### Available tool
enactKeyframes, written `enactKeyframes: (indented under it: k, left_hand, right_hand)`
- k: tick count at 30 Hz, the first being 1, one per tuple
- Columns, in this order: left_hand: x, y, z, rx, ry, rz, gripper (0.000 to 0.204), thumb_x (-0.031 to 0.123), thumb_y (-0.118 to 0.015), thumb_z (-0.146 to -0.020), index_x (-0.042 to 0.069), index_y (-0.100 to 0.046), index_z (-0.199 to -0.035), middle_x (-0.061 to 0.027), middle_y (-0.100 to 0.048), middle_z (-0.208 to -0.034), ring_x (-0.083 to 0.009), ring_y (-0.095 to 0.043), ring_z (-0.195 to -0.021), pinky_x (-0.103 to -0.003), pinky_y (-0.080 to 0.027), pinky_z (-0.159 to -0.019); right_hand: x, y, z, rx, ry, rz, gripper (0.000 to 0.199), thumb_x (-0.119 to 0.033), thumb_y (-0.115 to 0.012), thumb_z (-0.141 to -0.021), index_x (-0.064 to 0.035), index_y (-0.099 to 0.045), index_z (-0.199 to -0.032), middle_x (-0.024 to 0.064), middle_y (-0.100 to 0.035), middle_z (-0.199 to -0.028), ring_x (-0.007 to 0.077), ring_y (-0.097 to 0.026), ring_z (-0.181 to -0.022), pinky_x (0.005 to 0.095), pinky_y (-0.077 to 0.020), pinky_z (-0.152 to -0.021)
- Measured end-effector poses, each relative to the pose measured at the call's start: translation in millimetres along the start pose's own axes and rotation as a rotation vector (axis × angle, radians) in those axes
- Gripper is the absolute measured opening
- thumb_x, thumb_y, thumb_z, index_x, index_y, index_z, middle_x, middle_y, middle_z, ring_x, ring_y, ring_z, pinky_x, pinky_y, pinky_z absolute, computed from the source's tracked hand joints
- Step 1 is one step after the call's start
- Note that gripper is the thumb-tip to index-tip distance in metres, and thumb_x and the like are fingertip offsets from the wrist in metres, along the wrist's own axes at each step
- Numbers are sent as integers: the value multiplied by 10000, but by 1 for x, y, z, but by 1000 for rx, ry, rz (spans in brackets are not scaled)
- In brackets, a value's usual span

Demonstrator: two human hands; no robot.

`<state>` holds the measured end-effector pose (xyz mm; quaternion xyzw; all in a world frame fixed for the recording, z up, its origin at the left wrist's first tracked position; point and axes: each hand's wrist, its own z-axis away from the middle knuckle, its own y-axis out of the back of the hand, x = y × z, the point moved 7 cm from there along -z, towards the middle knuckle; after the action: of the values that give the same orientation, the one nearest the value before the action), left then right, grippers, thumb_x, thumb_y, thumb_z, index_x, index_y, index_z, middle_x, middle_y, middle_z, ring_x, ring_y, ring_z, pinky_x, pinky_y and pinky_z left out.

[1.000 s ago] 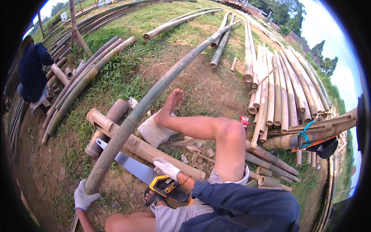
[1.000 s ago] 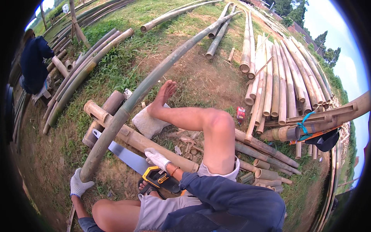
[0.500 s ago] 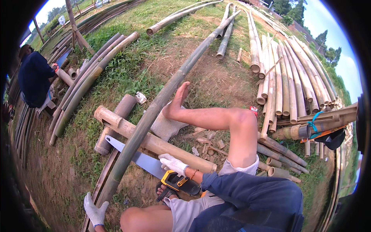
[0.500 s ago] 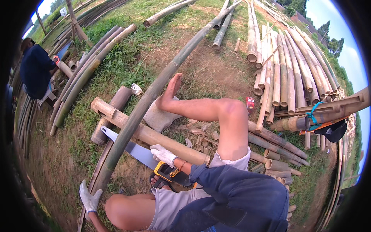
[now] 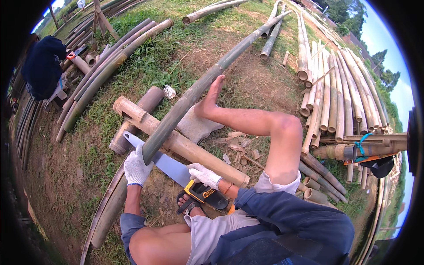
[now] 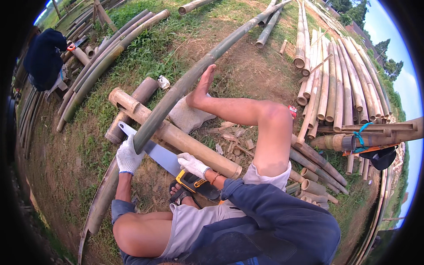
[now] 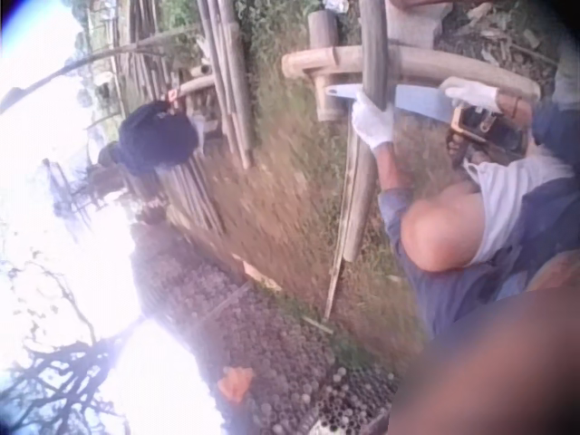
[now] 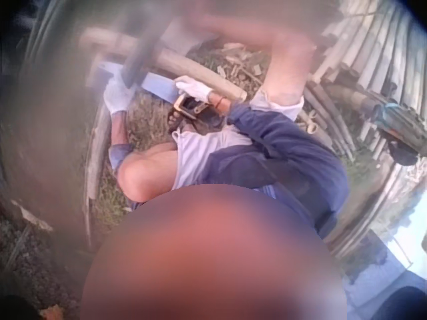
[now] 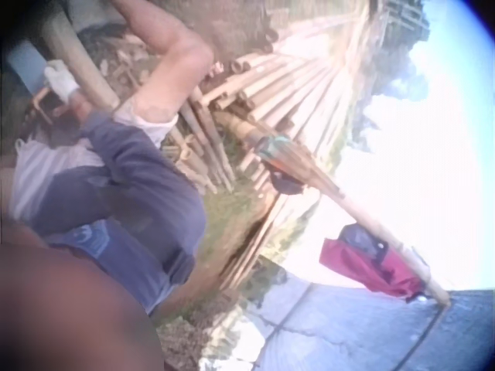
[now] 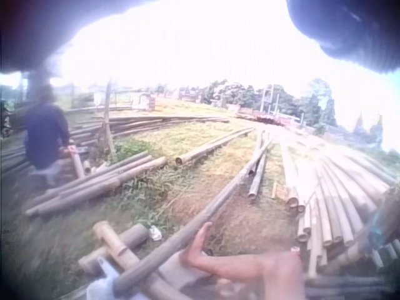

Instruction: The person uses a hand saw to cut bamboo poles that are resting on a makeshift wooden support. They repeatedly position the bamboo, saw through it, and then move the cut pieces aside.

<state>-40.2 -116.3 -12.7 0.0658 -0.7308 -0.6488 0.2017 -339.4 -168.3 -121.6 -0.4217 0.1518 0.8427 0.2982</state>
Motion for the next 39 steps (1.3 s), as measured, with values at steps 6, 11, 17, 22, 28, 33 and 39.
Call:
enactKeyframes:
  k: [6,11,17,22,28,33,39]
  left_hand:
    - [-67,21,48,-175,46,233,1022,421,-986,-676,38,-613,-1548,-254,-794,-1266,-431,-792,-1133,-507,-621,-1015]
    - [-194,21,162,-344,287,274,1045,419,-1042,-576,49,-654,-1473,-225,-803,-1245,-408,-782,-1176,-484,-610,-1017]
    - [-320,39,318,-391,735,-262,1189,328,-1088,-471,56,-618,-1528,-196,-724,-1376,-421,-712,-1263,-479,-594,-1098]
    - [-257,50,289,-201,487,-48,1284,346,-1086,-539,11,-519,-1641,-267,-612,-1557,-456,-590,-1449,-528,-494,-1227]
    - [-87,29,108,20,23,63,1196,350,-1047,-657,4,-493,-1659,-265,-599,-1589,-455,-577,-1462,-527,-453,-1261]
    - [-40,5,29,10,132,52,1062,335,-1037,-679,53,-563,-1587,-232,-708,-1413,-429,-688,-1297,-525,-558,-1110]
    - [-61,6,18,-114,92,116,877,450,-979,-696,63,-682,-1424,-229,-816,-1182,-431,-800,-1070,-519,-639,-935]
  right_hand:
    - [-1,25,1,44,32,14,563,-456,-566,-1185,-140,-539,-1650,96,-690,-1305,199,-699,-1161,393,-605,-1030]
    - [5,35,-9,88,49,-28,546,-417,-582,-1169,-87,-571,-1605,109,-698,-1257,204,-709,-1083,386,-596,-984]
    - [19,3,-21,-11,99,-38,495,-381,-606,-1167,-65,-607,-1548,101,-706,-1175,204,-707,-1055,389,-618,-917]
    - [50,-37,-32,-194,12,-65,531,-431,-621,-1186,-92,-587,-1594,79,-626,-1392,188,-682,-1169,353,-601,-1002]
    - [50,-31,-24,-147,67,-75,506,-411,-619,-1186,-102,-591,-1586,67,-647,-1347,174,-677,-1163,347,-605,-1005]
    - [24,-2,-20,-37,71,7,475,-416,-588,-1189,-115,-599,-1557,67,-657,-1266,168,-676,-1093,342,-615,-928]
    - [6,9,-7,13,79,18,492,-421,-583,-1171,-102,-606,-1545,63,-694,-1126,157,-665,-937,328,-581,-802]
